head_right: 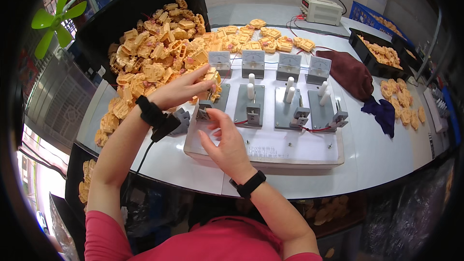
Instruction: The recorder is testing and assembling yellow plastic toy components using a specialized fixture at a factory workbench.
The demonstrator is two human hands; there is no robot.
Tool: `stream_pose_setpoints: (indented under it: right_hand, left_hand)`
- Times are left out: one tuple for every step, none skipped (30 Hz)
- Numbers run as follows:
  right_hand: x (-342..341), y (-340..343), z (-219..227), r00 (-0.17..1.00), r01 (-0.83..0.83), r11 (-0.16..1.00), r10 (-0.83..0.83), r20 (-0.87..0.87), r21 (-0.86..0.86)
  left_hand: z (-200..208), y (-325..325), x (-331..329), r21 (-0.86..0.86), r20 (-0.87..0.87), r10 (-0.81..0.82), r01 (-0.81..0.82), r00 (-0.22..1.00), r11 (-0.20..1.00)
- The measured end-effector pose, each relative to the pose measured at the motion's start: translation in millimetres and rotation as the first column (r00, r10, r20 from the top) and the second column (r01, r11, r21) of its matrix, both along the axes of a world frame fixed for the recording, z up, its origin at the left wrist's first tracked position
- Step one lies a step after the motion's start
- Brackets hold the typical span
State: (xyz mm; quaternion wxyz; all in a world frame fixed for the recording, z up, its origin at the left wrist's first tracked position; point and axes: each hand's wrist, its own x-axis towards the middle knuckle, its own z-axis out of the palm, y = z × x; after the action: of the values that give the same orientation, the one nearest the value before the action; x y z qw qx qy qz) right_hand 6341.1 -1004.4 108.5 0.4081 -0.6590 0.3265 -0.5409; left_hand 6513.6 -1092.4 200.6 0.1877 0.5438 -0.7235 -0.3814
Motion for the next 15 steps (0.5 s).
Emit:
stream_pose_setpoints:
  right_hand:
    - [2, 1, -1, 0.992, 0.119, 0.993, -0.119, 0.033, -0.001]
    - [-2, 2, -4, 0.992, 0.124, 0.992, -0.124, 0.031, 0.000]
    - [-6, 6, -8, 0.952, 0.178, 0.964, -0.220, -0.215, -0.199]
    - [-10, 7, -10, 0.838, 0.170, 0.902, -0.344, -0.423, -0.396]
    - [-13, 12, -8, 0.819, 0.111, 0.915, -0.305, -0.486, -0.387]
    - [-14, 11, -10, 0.820, 0.107, 0.919, -0.297, -0.489, -0.379]
    - [-12, 6, -11, 0.823, 0.095, 0.927, -0.277, -0.496, -0.362]
    - [-9, 2, -11, 0.826, 0.080, 0.934, -0.257, -0.501, -0.347]
    - [-7, -2, -10, 0.833, 0.063, 0.938, -0.238, -0.499, -0.341]
    - [-6, -4, -8, 0.815, 0.084, 0.944, -0.250, -0.523, -0.321]
    - [-6, -5, -6, 0.794, 0.103, 0.949, -0.259, -0.550, -0.299]
    - [-5, -6, -5, 0.799, 0.083, 0.953, -0.238, -0.552, -0.291]
    - [-5, -7, -5, 0.791, 0.110, 0.949, -0.264, -0.552, -0.296]
    - [-6, -6, -3, 0.778, 0.135, 0.941, -0.294, -0.555, -0.309]
    - [-6, -5, -2, 0.783, 0.135, 0.948, -0.281, -0.555, -0.289]
  left_hand:
    - [5, 9, 1, -0.007, -0.027, 0.079, -0.079, 0.996, 0.997]
    - [5, 17, 5, -0.008, -0.055, 0.148, -0.149, 0.987, 0.989]
    - [2, 25, 19, -0.026, 0.010, 0.162, -0.162, 0.987, 0.986]
    - [2, 41, 30, -0.045, -0.060, 0.130, -0.133, 0.990, 0.990]
    - [7, 61, 40, -0.001, -0.038, 0.126, -0.127, 0.991, 0.992]
    - [-2, 75, 56, 0.052, 0.002, 0.172, -0.172, 0.985, 0.984]
    - [-11, 91, 70, 0.005, 0.034, 0.164, -0.165, 0.986, 0.986]
    - [-15, 108, 77, 0.037, 0.049, 0.205, -0.207, 0.978, 0.978]
    - [-27, 123, 89, -0.023, 0.091, 0.242, -0.241, 0.966, 0.970]
    - [-40, 133, 98, -0.084, 0.130, 0.281, -0.272, 0.951, 0.959]
    - [-47, 140, 102, -0.076, 0.134, 0.300, -0.292, 0.944, 0.953]
    - [-52, 146, 104, -0.046, 0.105, 0.349, -0.346, 0.931, 0.937]
    - [-58, 151, 108, -0.016, 0.077, 0.397, -0.396, 0.915, 0.918]
    - [-63, 153, 113, -0.012, 0.072, 0.414, -0.415, 0.907, 0.910]
    - [-68, 152, 119, -0.071, 0.145, 0.408, -0.402, 0.901, 0.913]
